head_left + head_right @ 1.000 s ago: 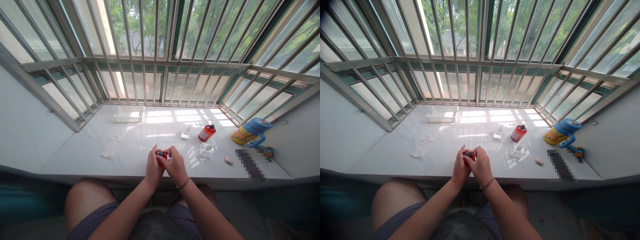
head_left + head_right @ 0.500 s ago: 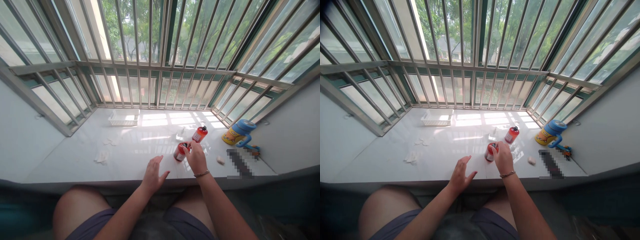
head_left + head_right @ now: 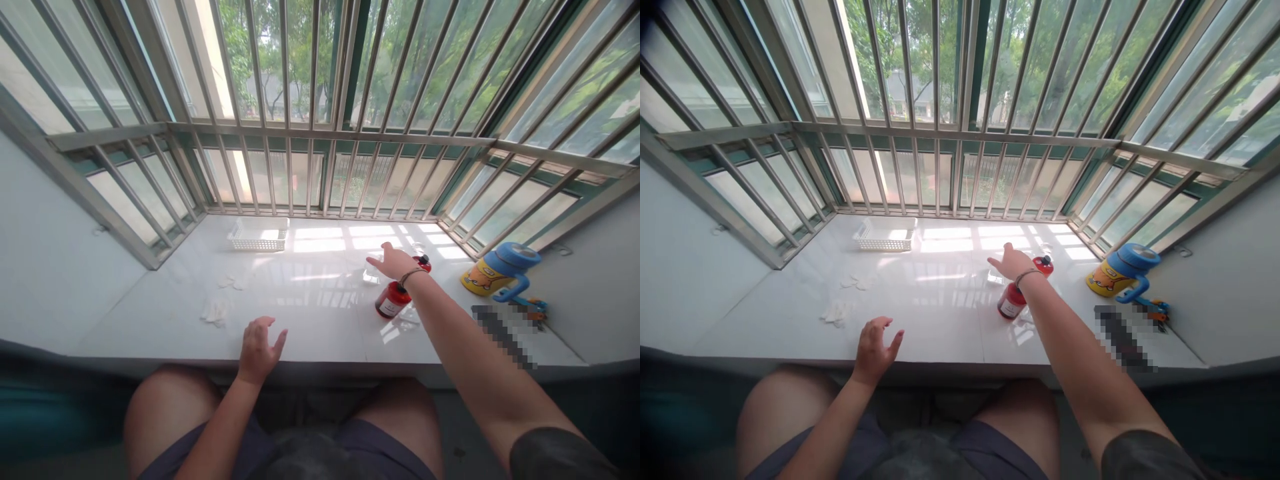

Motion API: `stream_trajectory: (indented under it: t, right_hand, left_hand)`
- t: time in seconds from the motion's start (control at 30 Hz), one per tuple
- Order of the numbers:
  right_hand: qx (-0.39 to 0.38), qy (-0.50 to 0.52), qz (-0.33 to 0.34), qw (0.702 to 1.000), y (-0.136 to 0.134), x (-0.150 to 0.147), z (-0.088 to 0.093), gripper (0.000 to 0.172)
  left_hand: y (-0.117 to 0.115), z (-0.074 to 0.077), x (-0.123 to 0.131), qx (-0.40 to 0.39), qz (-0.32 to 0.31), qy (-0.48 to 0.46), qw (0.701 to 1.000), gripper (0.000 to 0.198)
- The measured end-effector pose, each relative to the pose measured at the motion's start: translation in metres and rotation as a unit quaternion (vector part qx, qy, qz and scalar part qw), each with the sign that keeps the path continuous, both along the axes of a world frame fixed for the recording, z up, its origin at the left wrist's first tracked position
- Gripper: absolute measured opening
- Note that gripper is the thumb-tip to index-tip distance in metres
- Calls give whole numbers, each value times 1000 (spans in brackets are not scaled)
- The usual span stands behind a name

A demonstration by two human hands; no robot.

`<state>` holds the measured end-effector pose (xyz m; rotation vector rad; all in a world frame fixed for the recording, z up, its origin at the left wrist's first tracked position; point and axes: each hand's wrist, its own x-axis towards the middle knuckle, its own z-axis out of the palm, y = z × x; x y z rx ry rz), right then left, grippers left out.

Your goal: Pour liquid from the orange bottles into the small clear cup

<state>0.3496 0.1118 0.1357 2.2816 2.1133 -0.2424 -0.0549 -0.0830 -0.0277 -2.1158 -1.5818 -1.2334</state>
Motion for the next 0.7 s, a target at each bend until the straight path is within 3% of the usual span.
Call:
stream_trajectory:
  t: [0.1,0.23,0.57,0.7]
  right_hand:
    - [-46,-21,29,998,27,-14,0,73]
    - [-60,-45,84,994,40,-41,-10,50]
    - [-30,24,275,961,14,-140,-21,20]
    - [-5,79,329,941,2,-165,-16,20]
  left_hand:
    - [-1,0,2,-6,5,8,1000,28]
    - [-2,0,1,-11,15,18,1000,24]
    - [-1,-2,2,-25,24,26,999,18]
    - [-1,0,3,-30,29,25,999,14]
